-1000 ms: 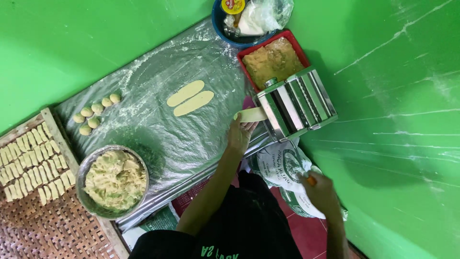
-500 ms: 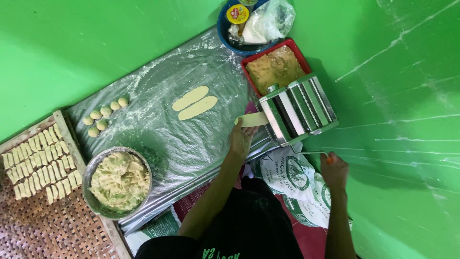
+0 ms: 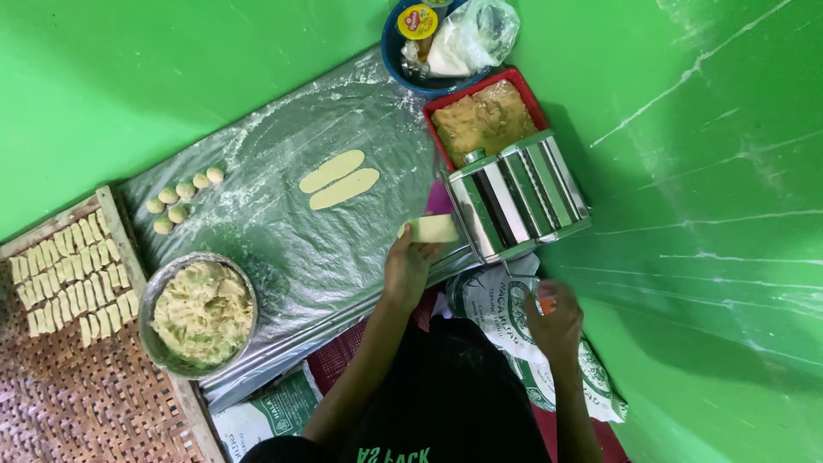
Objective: Preparing filled pastries by rolling out dough strips and wrapping them around filling
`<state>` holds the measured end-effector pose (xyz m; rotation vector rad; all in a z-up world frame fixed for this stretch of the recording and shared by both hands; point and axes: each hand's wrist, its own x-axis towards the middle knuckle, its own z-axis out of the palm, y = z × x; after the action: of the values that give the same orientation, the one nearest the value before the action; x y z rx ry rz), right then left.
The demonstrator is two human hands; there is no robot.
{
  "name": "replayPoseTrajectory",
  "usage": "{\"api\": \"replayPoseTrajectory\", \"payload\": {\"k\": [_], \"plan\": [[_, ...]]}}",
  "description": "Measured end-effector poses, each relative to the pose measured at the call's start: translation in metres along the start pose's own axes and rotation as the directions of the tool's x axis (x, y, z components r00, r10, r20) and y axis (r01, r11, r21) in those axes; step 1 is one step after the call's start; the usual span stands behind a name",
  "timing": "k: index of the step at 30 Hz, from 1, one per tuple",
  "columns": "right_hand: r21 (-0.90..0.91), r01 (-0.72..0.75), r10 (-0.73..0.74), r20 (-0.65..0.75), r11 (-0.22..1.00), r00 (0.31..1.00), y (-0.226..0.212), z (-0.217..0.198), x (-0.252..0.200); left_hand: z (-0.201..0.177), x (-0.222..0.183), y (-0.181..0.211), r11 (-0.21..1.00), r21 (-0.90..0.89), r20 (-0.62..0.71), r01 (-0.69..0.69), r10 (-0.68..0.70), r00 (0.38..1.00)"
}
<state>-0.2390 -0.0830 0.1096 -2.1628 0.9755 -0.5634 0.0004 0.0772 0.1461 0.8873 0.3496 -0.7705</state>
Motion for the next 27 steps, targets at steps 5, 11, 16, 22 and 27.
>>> {"api": "replayPoseTrajectory", "payload": {"k": [5, 11, 16, 22, 27], "plan": [[0.696, -0.647, 0.079, 0.660, 0.311, 0.747, -0.060, 0.008, -0.004, 0.042, -0.059, 0.018, 1.000, -0.014, 0.106, -0.022, 0.024, 0.994], [0.690, -0.688, 0.004, 0.707, -0.225, 0.707, -0.086, 0.024, 0.034, 0.068, -0.081, 0.006, 0.994, 0.054, 0.221, -0.092, 0.078, 0.972], [0.796, -0.599, 0.169, 0.605, -0.088, 0.778, -0.062, 0.026, 0.048, 0.073, -0.090, 0.001, 0.966, 0.186, 0.244, -0.178, 0.130, 0.961], [0.838, -0.545, 0.255, 0.530, -0.017, 0.809, -0.040, 0.027, 0.039, 0.059, -0.086, -0.006, 0.899, 0.340, 0.259, -0.277, 0.194, 0.946], [0.852, -0.521, 0.234, 0.497, 0.051, 0.835, -0.047, 0.005, 0.037, 0.056, -0.084, -0.007, 0.864, 0.428, 0.192, -0.265, 0.199, 0.961]]}}
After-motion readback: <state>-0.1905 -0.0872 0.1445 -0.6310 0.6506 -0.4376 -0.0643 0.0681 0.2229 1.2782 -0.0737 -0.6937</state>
